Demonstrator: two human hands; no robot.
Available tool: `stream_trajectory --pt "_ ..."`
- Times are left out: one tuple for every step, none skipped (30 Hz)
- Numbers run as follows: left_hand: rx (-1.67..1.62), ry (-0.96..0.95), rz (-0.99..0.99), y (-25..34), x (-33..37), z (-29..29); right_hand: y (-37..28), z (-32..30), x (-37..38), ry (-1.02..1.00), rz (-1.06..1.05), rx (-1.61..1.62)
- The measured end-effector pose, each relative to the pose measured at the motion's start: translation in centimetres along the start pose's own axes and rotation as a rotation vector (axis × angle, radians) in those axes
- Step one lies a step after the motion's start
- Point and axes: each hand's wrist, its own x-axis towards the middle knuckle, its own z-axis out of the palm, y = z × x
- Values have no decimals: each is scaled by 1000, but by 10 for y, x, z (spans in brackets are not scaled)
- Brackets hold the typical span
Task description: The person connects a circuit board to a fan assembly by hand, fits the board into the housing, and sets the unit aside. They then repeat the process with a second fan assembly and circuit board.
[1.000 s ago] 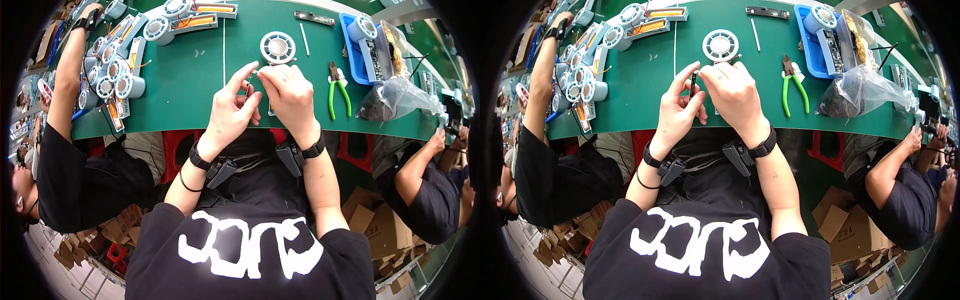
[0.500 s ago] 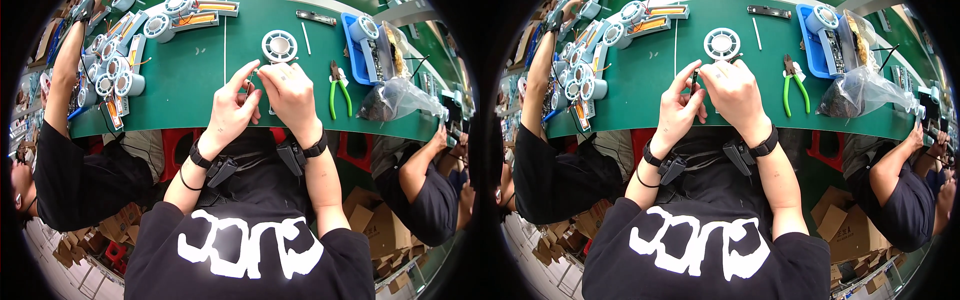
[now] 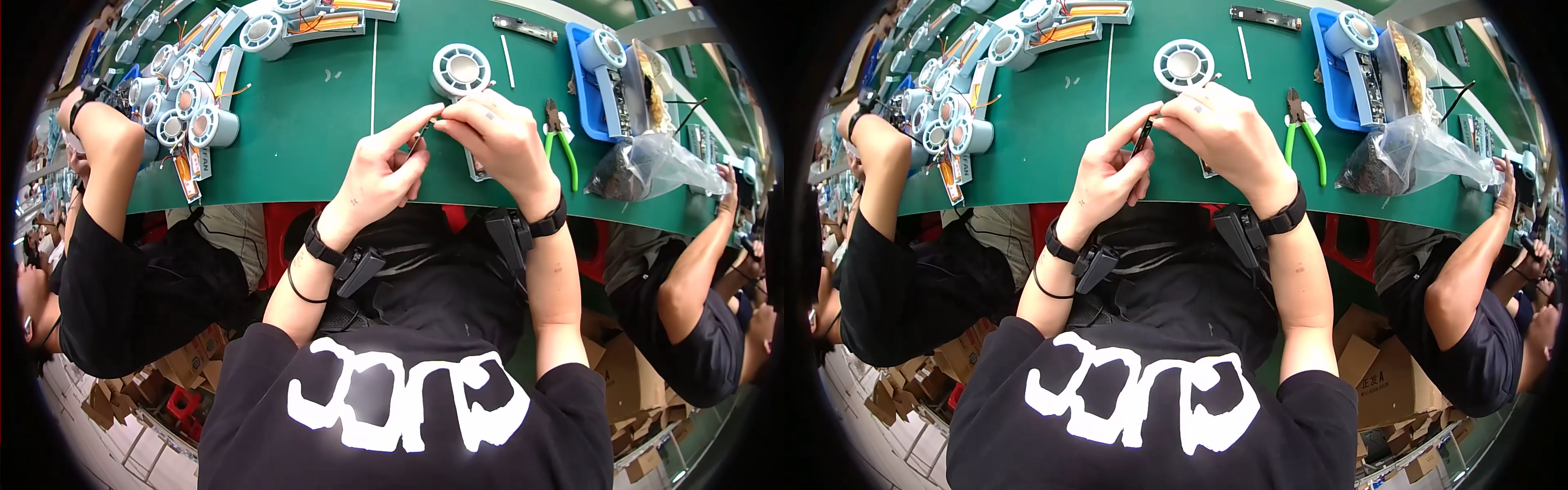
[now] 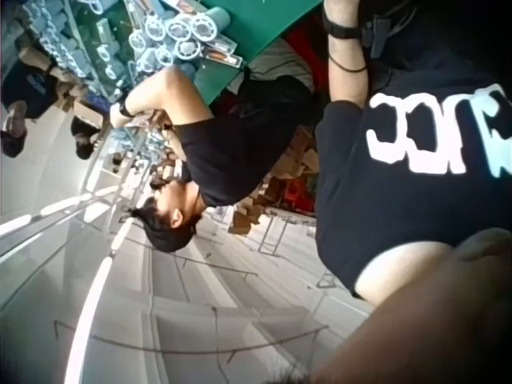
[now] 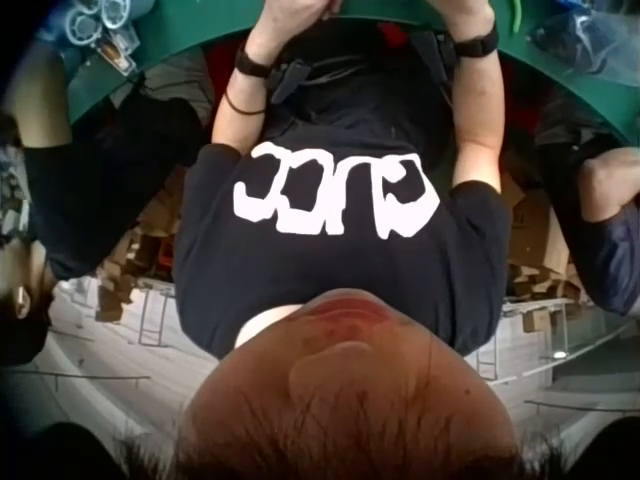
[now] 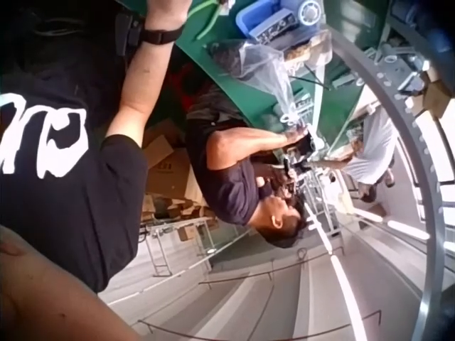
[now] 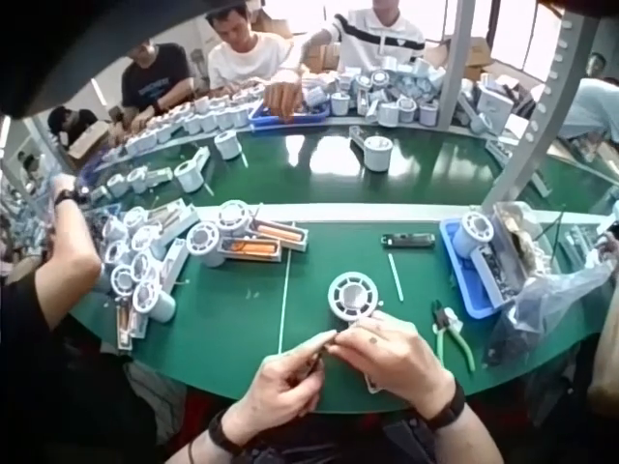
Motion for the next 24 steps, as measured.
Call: stream_trajectory --pt "-9 -25 -2 -1 -1 -2 2 -1 0 -2 -1 2" --pt "-18 -51 -4 -2 -2 -3 3 -2 1 -13 0 18" --pt "-27 -77 -6 -2 -2 -3 5 -3 1 -23 2 34" --pt "-27 -75 -7 -2 -1 -3 7 -4 2 -34 4 49" --pt "-12 -75 3 -1 1 -3 9 -5 2 -35 3 50" --pt "4 -77 14 0 3 -3 11 -5 2 -47 5 56" --pt "19 -80 26 2 4 -3 12 -6 3 -58 6 60" --pt "19 -80 29 3 4 -2 13 -7 4 -70 7 64" --pt "38 -80 10 3 3 -2 12 -7 3 -69 5 60" --pt "57 -80 -7 3 2 -1 11 -5 2 -45 10 58" --pt "72 -79 -20 3 3 1 11 -3 0 -23 10 53" --pt "67 -78 -8 3 2 3 10 -2 -1 -2 10 46" --pt "12 -31 0 2 0 6 8 -2 -3 -4 2 37" --pt "-45 15 8 1 -2 9 3 -4 -6 91 80 60" --pt "-103 61 15 1 -2 10 -4 -5 -10 186 157 84" --pt "-110 60 25 2 -2 11 -11 -7 -16 282 236 108" --pt "-189 57 34 2 -1 11 -19 -9 -26 279 229 99" --pt "-267 48 39 3 -1 12 -30 -12 -37 315 370 73" --pt "-344 42 41 3 -2 13 -42 -14 -46 351 513 49" --pt "-348 38 43 2 -2 17 -55 -12 -51 300 610 197" --pt "-321 64 99 2 -2 22 -68 -6 -50 251 705 349" --pt "-292 90 154 1 -2 27 -79 -3 -46 194 694 346" --pt "-266 114 208 2 -2 31 -87 -3 -40 138 685 342" --pt "-266 106 209 5 -2 32 -90 0 -36 144 686 338"
